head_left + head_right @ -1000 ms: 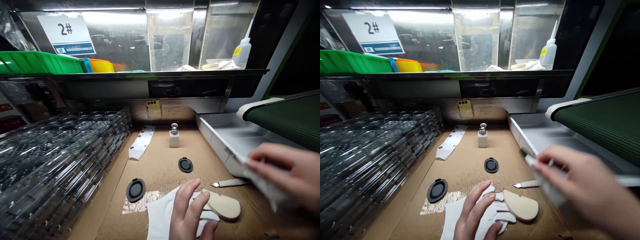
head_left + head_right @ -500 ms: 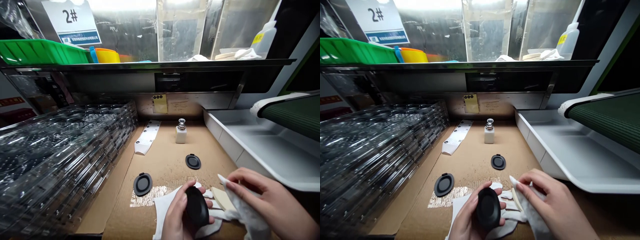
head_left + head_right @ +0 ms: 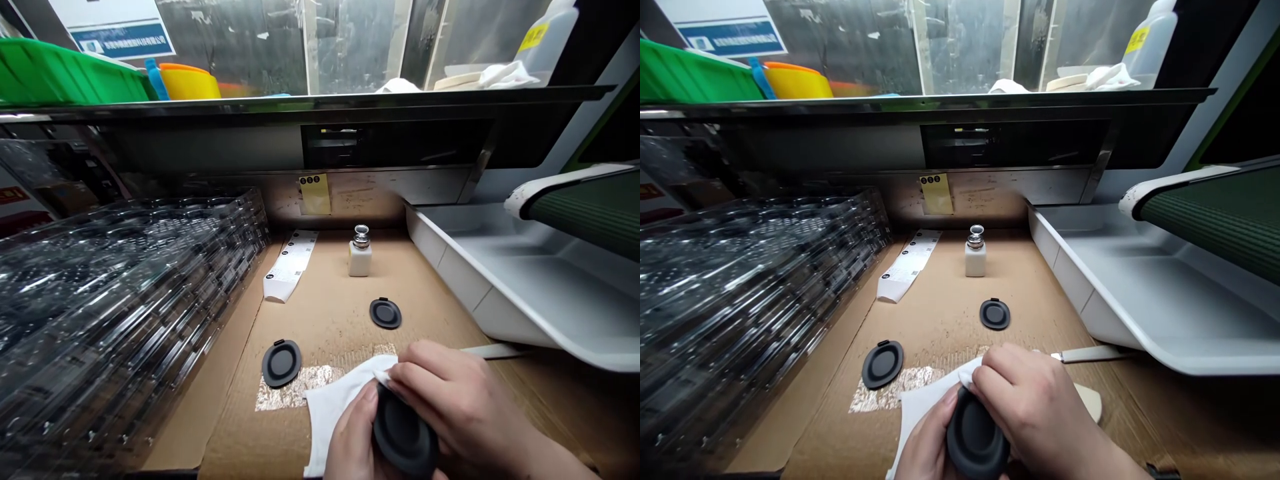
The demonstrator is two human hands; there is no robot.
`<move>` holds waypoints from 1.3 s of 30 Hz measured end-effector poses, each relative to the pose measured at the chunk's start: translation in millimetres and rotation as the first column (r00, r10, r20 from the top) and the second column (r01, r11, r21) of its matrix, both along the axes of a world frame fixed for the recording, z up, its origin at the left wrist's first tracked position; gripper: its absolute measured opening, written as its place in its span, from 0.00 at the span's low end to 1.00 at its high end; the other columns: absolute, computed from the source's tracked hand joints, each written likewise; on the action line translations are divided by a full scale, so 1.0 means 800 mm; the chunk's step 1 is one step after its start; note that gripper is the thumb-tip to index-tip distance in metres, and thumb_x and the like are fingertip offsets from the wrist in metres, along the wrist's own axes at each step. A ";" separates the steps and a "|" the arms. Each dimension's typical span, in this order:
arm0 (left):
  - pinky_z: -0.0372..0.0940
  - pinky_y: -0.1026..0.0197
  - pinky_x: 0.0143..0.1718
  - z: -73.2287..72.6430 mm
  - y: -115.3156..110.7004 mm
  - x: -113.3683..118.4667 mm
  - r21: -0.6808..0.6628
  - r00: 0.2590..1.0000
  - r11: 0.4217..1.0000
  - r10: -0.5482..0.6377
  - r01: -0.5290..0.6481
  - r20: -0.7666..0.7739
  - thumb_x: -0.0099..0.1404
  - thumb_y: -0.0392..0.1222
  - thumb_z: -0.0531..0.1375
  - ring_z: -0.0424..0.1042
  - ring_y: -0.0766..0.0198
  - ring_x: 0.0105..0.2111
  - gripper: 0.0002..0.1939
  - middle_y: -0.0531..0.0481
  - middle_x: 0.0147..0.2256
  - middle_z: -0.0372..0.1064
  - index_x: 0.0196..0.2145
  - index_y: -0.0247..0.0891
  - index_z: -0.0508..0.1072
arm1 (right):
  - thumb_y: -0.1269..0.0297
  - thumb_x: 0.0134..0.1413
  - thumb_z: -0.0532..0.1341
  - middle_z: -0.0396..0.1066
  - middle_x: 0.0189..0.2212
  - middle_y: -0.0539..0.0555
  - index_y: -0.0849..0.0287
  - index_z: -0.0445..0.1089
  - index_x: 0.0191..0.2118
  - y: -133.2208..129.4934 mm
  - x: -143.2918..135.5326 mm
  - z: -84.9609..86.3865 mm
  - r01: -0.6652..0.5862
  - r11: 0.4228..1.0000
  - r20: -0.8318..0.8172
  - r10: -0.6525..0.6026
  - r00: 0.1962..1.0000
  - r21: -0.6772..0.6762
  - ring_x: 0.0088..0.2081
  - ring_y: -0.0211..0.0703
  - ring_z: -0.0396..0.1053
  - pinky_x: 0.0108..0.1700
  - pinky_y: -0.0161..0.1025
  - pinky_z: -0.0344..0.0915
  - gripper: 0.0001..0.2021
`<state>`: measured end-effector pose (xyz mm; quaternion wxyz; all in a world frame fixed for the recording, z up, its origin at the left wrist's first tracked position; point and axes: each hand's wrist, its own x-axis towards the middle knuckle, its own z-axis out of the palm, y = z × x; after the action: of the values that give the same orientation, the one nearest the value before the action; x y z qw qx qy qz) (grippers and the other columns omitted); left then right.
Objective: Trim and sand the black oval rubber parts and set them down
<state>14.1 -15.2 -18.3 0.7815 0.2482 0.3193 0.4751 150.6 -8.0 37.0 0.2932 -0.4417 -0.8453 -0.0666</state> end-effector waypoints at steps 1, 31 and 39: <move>0.59 0.55 0.47 0.002 0.001 -0.001 0.015 1.000 1.000 0.000 0.000 -0.007 0.56 0.43 0.59 0.66 0.51 0.44 0.11 0.44 0.36 0.73 0.32 0.34 0.76 | 0.68 0.58 0.49 0.62 0.23 0.50 0.59 0.67 0.30 0.001 0.002 -0.001 -0.011 1.000 0.001 0.011 1.000 -0.003 0.24 0.34 0.58 0.26 0.33 0.50 0.11; 0.58 0.53 0.44 -0.002 0.028 0.009 -0.240 0.856 0.917 -0.171 0.320 0.488 0.61 0.48 0.51 0.71 0.53 0.41 0.16 0.36 0.42 0.71 0.40 0.36 0.69 | 0.66 0.58 0.52 0.68 0.41 0.55 0.58 0.66 0.40 0.072 0.113 -0.038 0.338 0.929 0.310 -0.368 0.877 0.149 0.44 0.44 0.63 0.44 0.42 0.59 0.09; 0.57 0.52 0.45 0.003 0.024 0.014 -0.239 0.885 0.926 -0.165 0.291 0.436 0.62 0.51 0.50 0.72 0.55 0.39 0.17 0.37 0.41 0.72 0.40 0.37 0.69 | 0.62 0.58 0.51 0.70 0.37 0.51 0.54 0.68 0.38 0.000 0.145 -0.071 0.360 0.931 0.272 -0.331 0.903 -0.062 0.36 0.38 0.68 0.36 0.36 0.67 0.10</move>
<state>25.2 3.9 -15.9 0.9100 0.0592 0.1854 0.3662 266.8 -8.3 -19.9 0.1396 -0.5879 -0.7866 -0.1272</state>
